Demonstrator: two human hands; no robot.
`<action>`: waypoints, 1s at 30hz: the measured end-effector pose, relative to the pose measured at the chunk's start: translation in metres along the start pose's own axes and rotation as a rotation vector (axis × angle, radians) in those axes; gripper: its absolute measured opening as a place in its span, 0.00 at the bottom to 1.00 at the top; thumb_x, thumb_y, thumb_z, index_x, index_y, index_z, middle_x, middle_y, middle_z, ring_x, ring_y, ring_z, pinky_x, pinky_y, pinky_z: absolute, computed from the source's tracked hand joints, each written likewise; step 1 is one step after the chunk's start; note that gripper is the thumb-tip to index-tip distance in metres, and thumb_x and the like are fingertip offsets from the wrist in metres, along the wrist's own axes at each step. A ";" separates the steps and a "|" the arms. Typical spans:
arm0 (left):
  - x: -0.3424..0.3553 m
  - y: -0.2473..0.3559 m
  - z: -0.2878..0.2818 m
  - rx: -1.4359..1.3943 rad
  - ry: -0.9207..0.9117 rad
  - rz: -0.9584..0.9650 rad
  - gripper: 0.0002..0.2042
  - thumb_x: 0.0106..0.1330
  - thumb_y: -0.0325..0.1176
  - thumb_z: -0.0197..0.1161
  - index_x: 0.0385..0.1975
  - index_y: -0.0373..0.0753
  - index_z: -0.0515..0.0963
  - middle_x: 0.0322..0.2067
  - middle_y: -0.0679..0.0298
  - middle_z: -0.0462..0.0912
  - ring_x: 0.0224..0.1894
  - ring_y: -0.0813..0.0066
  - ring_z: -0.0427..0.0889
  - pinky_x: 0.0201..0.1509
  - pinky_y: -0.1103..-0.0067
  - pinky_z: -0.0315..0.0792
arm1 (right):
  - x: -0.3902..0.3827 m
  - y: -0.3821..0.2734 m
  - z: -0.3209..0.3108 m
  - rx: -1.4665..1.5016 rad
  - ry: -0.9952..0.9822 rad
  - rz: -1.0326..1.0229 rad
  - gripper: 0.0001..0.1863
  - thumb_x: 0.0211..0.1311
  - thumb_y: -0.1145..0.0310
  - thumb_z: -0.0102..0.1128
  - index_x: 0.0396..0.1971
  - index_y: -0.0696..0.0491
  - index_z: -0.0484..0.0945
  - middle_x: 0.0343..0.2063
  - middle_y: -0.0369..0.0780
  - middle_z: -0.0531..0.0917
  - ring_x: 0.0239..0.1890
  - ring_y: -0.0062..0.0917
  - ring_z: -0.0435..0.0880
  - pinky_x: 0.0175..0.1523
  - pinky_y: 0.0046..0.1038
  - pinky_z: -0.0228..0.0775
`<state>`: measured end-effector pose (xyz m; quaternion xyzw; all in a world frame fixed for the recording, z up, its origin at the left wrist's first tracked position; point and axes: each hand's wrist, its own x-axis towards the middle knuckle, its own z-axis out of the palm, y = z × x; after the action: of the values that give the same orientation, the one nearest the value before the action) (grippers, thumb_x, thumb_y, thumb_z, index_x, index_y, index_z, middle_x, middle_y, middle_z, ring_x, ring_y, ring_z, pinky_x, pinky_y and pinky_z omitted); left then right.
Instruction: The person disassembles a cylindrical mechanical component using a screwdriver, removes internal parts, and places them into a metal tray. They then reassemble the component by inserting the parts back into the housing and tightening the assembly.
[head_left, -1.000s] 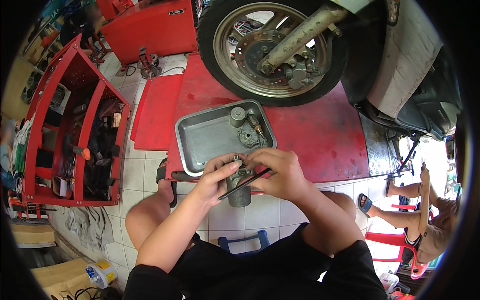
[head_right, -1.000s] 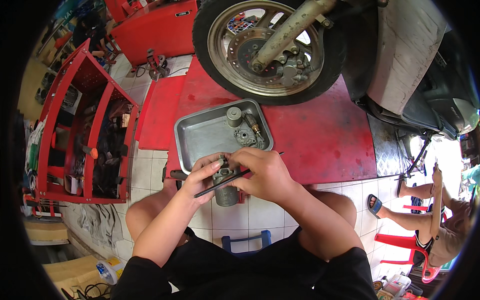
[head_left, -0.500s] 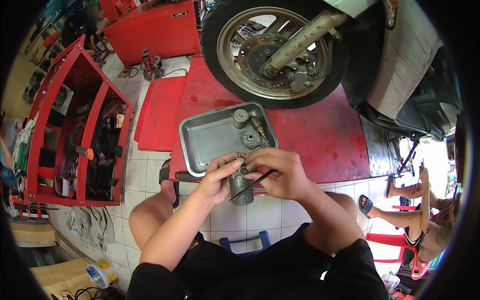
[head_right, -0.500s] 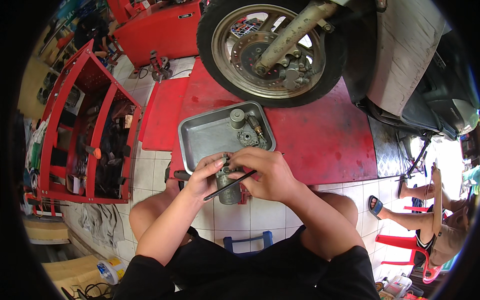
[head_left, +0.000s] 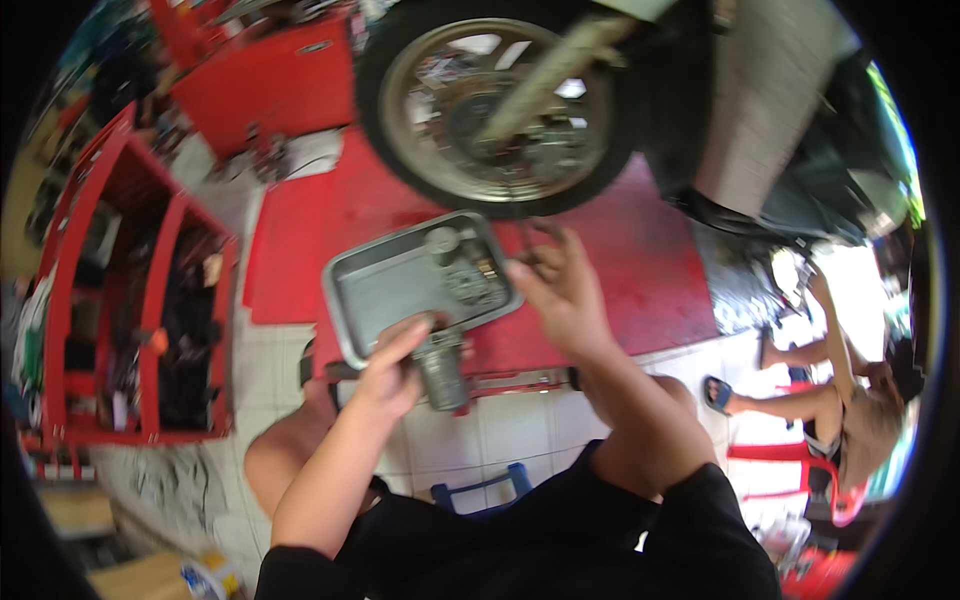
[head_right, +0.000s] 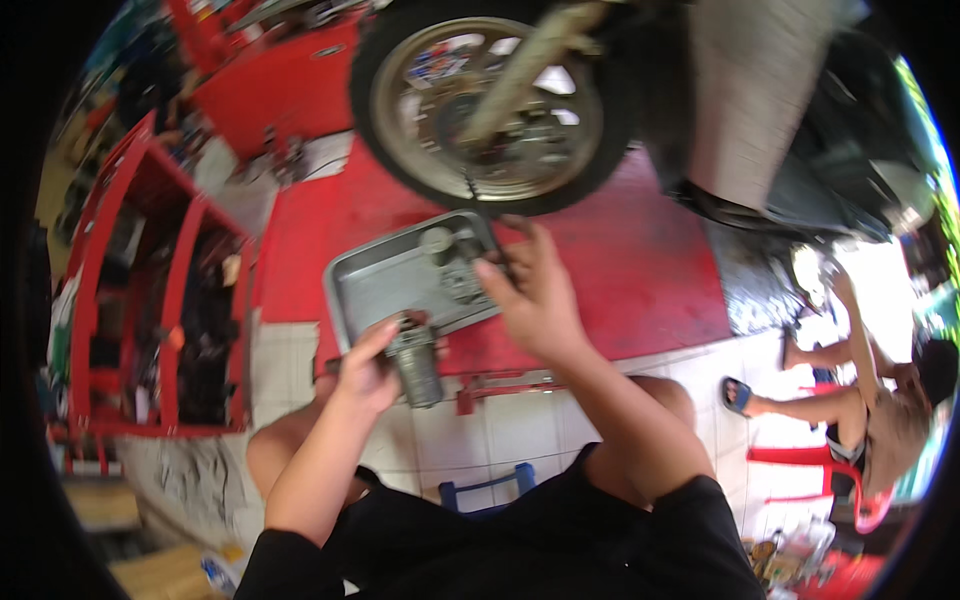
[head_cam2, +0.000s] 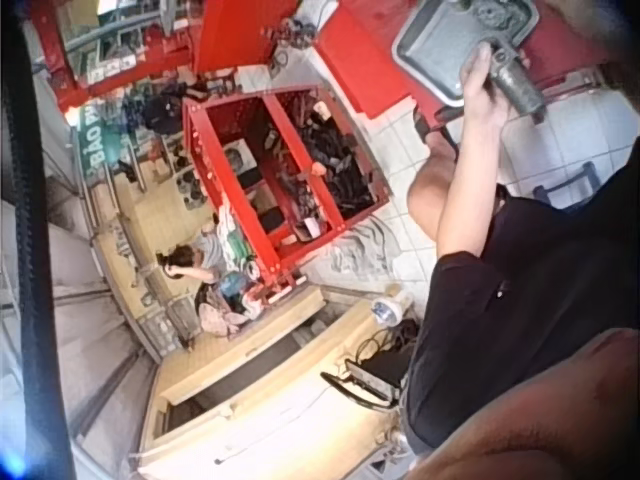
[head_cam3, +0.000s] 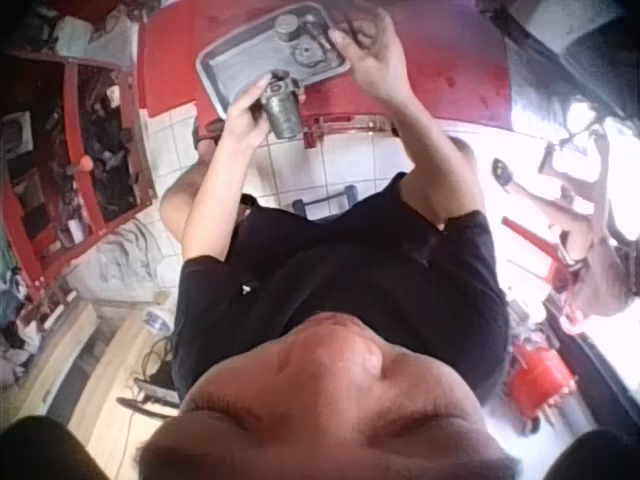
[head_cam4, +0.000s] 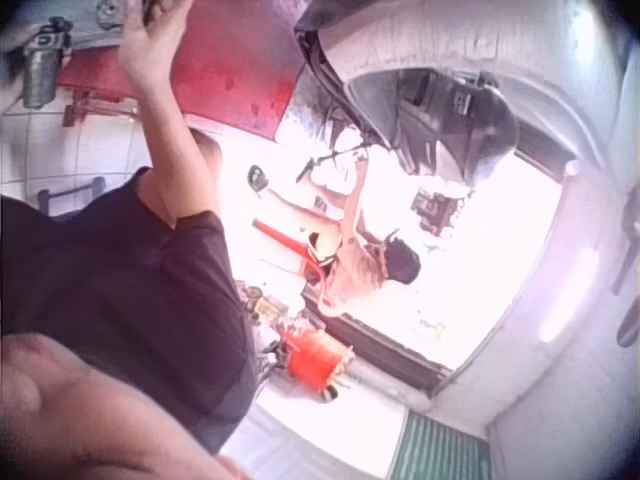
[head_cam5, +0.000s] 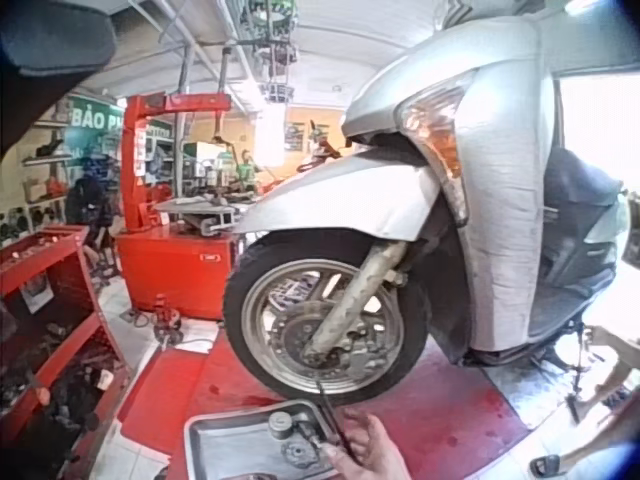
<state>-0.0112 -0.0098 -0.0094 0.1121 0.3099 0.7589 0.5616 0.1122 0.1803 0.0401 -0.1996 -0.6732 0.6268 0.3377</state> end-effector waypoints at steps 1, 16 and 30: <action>-0.001 -0.001 -0.003 -0.044 0.029 -0.012 0.22 0.67 0.40 0.61 0.52 0.28 0.73 0.45 0.46 0.81 0.49 0.49 0.82 0.58 0.59 0.76 | -0.001 -0.001 -0.001 -0.071 0.025 0.039 0.27 0.66 0.74 0.63 0.61 0.58 0.61 0.39 0.45 0.83 0.43 0.25 0.83 0.47 0.27 0.75; 0.006 -0.017 -0.012 -0.126 0.072 0.067 0.19 0.69 0.43 0.59 0.49 0.33 0.75 0.48 0.54 0.79 0.46 0.56 0.79 0.54 0.62 0.76 | 0.000 -0.017 -0.006 0.451 -0.445 0.039 0.16 0.74 0.68 0.53 0.53 0.62 0.75 0.44 0.45 0.84 0.45 0.28 0.85 0.46 0.26 0.77; 0.012 -0.012 -0.014 -0.197 0.073 0.037 0.18 0.69 0.38 0.62 0.48 0.29 0.75 0.43 0.45 0.82 0.48 0.49 0.83 0.57 0.61 0.78 | 0.001 -0.043 -0.016 -0.378 -0.273 -0.460 0.16 0.65 0.81 0.57 0.53 0.61 0.77 0.43 0.44 0.80 0.45 0.30 0.83 0.49 0.26 0.74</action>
<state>-0.0135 -0.0010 -0.0293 0.0340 0.2520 0.7995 0.5442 0.1294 0.1871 0.0823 -0.0154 -0.8442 0.4189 0.3341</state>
